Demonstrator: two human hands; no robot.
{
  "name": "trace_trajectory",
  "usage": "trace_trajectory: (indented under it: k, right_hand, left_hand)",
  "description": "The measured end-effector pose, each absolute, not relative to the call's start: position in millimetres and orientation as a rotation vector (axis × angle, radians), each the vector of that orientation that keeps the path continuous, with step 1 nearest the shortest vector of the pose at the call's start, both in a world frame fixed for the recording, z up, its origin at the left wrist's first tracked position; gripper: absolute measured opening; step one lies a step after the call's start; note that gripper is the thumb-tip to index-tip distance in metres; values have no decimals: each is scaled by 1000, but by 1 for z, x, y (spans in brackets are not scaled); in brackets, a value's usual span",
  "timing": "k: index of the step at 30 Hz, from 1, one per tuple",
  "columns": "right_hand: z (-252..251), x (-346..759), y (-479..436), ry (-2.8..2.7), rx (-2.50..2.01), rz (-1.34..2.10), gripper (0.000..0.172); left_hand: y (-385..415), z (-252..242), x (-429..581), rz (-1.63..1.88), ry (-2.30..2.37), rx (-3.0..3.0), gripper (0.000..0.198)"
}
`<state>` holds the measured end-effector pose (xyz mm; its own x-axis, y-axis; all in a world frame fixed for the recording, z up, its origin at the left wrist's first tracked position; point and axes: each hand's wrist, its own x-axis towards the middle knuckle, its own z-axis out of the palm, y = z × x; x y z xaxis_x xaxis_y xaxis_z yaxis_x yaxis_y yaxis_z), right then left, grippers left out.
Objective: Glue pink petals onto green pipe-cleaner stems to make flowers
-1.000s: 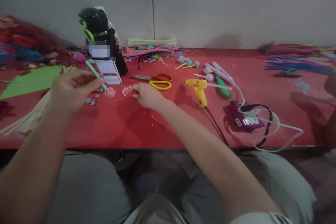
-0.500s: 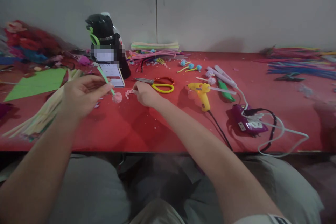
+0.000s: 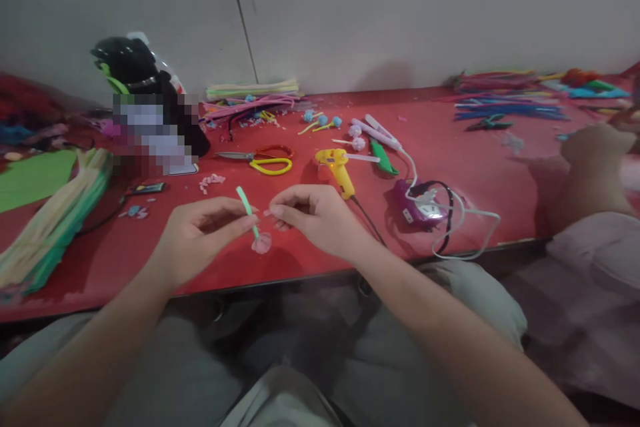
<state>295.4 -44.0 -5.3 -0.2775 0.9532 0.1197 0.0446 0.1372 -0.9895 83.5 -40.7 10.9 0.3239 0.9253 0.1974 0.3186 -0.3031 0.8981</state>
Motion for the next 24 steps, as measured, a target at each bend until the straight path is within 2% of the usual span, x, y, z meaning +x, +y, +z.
trace_trajectory:
  k: [8, 13, 24]
  right_hand:
    - [-17, 297, -44, -1570, -1085, 1059, 23]
    - [-25, 296, -41, -1536, -1083, 975, 18]
    - [-34, 287, -47, -1394, -970, 1069, 20]
  left_hand:
    - [-28, 8, 99, 865, 1085, 1784, 14]
    - [-26, -1, 104, 917, 1093, 1773, 16]
    - [-45, -10, 116, 1023, 1119, 1791, 8]
